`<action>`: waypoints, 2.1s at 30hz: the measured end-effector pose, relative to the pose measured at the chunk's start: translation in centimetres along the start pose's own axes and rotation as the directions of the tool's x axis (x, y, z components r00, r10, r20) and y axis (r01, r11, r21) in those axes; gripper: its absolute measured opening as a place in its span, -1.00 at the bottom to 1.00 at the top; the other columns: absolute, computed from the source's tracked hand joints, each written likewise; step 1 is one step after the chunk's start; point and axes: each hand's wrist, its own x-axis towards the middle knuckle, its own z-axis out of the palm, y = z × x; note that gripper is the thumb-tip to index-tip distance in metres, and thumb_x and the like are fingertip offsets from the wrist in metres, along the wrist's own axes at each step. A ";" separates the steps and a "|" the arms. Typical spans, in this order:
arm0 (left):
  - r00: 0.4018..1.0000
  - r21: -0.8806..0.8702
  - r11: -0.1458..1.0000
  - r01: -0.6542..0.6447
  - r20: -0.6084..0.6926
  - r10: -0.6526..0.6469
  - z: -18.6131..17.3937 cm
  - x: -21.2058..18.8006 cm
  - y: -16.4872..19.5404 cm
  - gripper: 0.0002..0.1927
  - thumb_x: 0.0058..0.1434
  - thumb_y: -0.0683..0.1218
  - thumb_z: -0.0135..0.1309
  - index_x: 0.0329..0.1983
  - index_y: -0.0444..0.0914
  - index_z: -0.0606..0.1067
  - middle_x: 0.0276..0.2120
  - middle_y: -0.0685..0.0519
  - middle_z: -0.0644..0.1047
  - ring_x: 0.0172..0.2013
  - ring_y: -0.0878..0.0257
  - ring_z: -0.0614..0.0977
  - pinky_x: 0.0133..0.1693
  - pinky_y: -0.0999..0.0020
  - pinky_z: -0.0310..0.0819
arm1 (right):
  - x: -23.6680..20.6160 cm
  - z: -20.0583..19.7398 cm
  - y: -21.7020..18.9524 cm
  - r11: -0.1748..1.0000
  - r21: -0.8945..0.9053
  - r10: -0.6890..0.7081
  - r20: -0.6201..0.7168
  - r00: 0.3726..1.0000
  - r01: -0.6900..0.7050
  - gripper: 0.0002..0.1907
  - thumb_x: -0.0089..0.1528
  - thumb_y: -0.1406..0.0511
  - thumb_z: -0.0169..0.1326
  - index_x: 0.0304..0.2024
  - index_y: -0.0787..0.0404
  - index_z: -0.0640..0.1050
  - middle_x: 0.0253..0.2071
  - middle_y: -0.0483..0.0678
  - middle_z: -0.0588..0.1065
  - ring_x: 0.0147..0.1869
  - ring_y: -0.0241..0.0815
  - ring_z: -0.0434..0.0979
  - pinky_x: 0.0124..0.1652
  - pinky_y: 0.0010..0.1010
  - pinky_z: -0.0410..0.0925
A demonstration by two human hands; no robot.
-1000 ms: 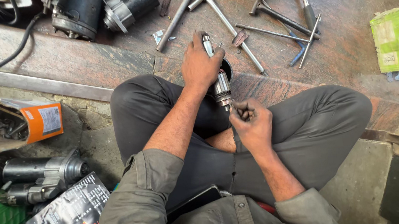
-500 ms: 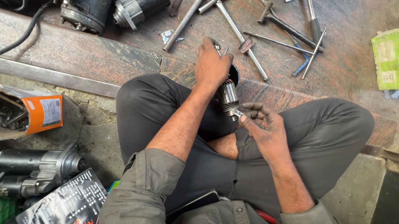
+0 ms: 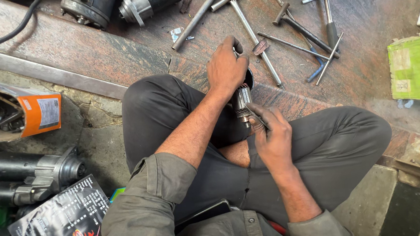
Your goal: The person sits on the floor of an auto-electrical repair shop and repairs a starter motor, holding the cylindrical armature in one hand while working on its commutator and brush end with the other hand, using a small hand tool. Starter motor housings, sockets, pliers and a box of bolts lie scattered on the floor around them.
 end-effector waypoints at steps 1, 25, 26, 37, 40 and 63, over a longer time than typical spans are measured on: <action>1.000 0.005 1.000 -0.001 0.004 0.000 0.0 0.0 0.0 -0.68 0.04 -0.08 0.06 -0.10 -0.22 0.45 -0.19 -0.10 0.58 -0.12 -0.03 0.64 -0.03 -0.03 0.40 | 0.2 0.1 -0.1 0.999 -0.048 -0.027 -0.010 1.000 0.026 -0.75 0.32 0.41 0.15 0.06 0.30 0.61 -0.16 0.08 0.54 -0.23 -0.12 0.59 -0.20 -0.34 0.44; 0.994 -0.057 0.997 -0.059 -0.098 0.053 1.1 0.3 -0.9 -0.72 0.05 -0.04 0.10 -0.18 -0.21 0.45 -0.24 -0.18 0.60 -0.14 -0.21 0.60 -0.12 -0.11 0.42 | 1.0 1.4 1.3 0.987 -0.106 -0.134 -0.092 0.987 0.124 -0.75 0.22 0.57 0.03 -0.05 0.37 0.56 -0.14 0.18 0.53 -0.08 0.20 0.56 -0.08 -0.09 0.39; 0.994 -0.060 0.997 -0.058 -0.099 0.052 1.0 0.4 -0.9 -0.72 0.05 -0.04 0.10 -0.18 -0.21 0.45 -0.25 -0.18 0.60 -0.14 -0.20 0.61 -0.12 -0.11 0.43 | 1.0 1.4 1.2 0.991 -0.087 -0.107 -0.092 0.990 0.099 -0.72 0.21 0.58 -0.01 -0.05 0.37 0.56 -0.16 0.18 0.52 -0.09 0.18 0.57 -0.10 -0.11 0.40; 0.996 -0.054 0.997 -0.063 -0.071 0.060 0.8 0.4 -1.1 -0.73 0.02 -0.03 0.08 -0.21 -0.20 0.45 -0.26 -0.15 0.61 -0.16 -0.15 0.63 -0.12 -0.04 0.44 | 0.9 1.6 1.2 0.999 -0.022 -0.036 -0.096 0.995 0.034 -0.70 0.18 0.59 -0.09 -0.10 0.36 0.54 -0.23 0.16 0.48 -0.15 0.12 0.59 -0.15 -0.13 0.44; 0.995 -0.062 0.996 -0.066 -0.073 0.061 0.8 0.4 -1.2 -0.72 0.05 -0.02 0.08 -0.18 -0.20 0.46 -0.24 -0.18 0.61 -0.13 -0.19 0.62 -0.10 -0.07 0.44 | 1.0 1.7 1.4 0.965 -0.205 -0.190 -0.102 0.976 0.166 -0.70 0.13 0.60 -0.01 -0.10 0.38 0.57 -0.20 0.20 0.50 -0.09 0.27 0.52 -0.12 0.02 0.32; 1.000 -0.135 0.991 0.012 0.030 -0.008 0.8 1.6 -1.6 -0.73 0.00 0.00 0.11 -0.24 -0.18 0.49 -0.30 -0.14 0.63 -0.18 -0.13 0.65 -0.14 0.00 0.47 | 4.9 -4.8 8.4 0.925 -0.380 0.104 0.262 0.959 0.003 -0.78 0.24 0.37 0.12 -0.06 0.22 0.63 -0.09 0.20 0.57 0.02 0.27 0.55 -0.01 0.00 0.37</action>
